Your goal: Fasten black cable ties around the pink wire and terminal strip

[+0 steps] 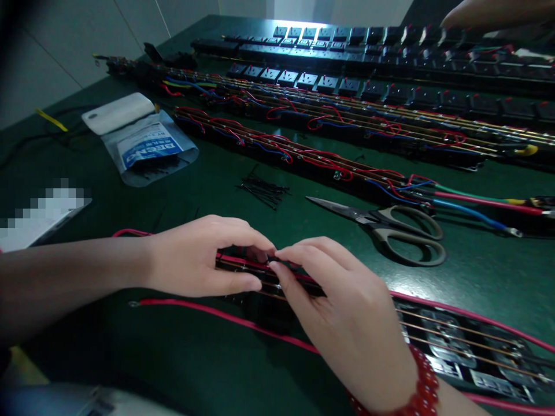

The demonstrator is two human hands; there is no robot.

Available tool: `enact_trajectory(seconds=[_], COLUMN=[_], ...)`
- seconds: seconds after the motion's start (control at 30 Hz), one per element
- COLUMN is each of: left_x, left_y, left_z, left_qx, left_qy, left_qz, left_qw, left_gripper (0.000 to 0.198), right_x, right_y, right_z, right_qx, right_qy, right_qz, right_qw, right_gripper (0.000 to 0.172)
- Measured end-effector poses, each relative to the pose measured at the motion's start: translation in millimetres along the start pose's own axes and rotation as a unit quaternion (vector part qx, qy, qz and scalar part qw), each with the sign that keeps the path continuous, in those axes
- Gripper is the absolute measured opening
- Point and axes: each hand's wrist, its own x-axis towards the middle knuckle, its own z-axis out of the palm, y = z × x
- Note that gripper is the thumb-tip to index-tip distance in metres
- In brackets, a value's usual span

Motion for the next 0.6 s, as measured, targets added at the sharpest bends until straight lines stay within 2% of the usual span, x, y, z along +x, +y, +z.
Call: enact_trajectory(seconds=[0.13,0.23,0.37,0.6], left_x=[-1.3,-1.4,-1.2,-1.7], left_y=[-0.9,-0.5,0.9,-1.1], left_z=[0.6,0.9,0.9,3.0], left_qx=[-0.041,-0.06,-0.066,-0.045], left_qy=[0.001,-0.002,0.002,0.008], left_qz=[-0.017,-0.02,-0.024,0.0], left_qw=[0.999,0.998,0.998,0.999], left_gripper=[0.053,0.057,0.05,0.025], right_x=[-1.4,-0.1,0.7,-2.4], right_y=[0.8,1.1,0.8,0.4], right_z=[0.3,-0.8,-0.5,-1.8], right_qx=[-0.005,-0.016,-0.019,-0.026], right_qy=[0.0,0.001,0.001,0.002], right_qz=[-0.005,-0.013,-0.017,-0.02], right_qw=[1.0,1.0,1.0,0.999], right_gripper=[0.006,0.005,0.005,0.004])
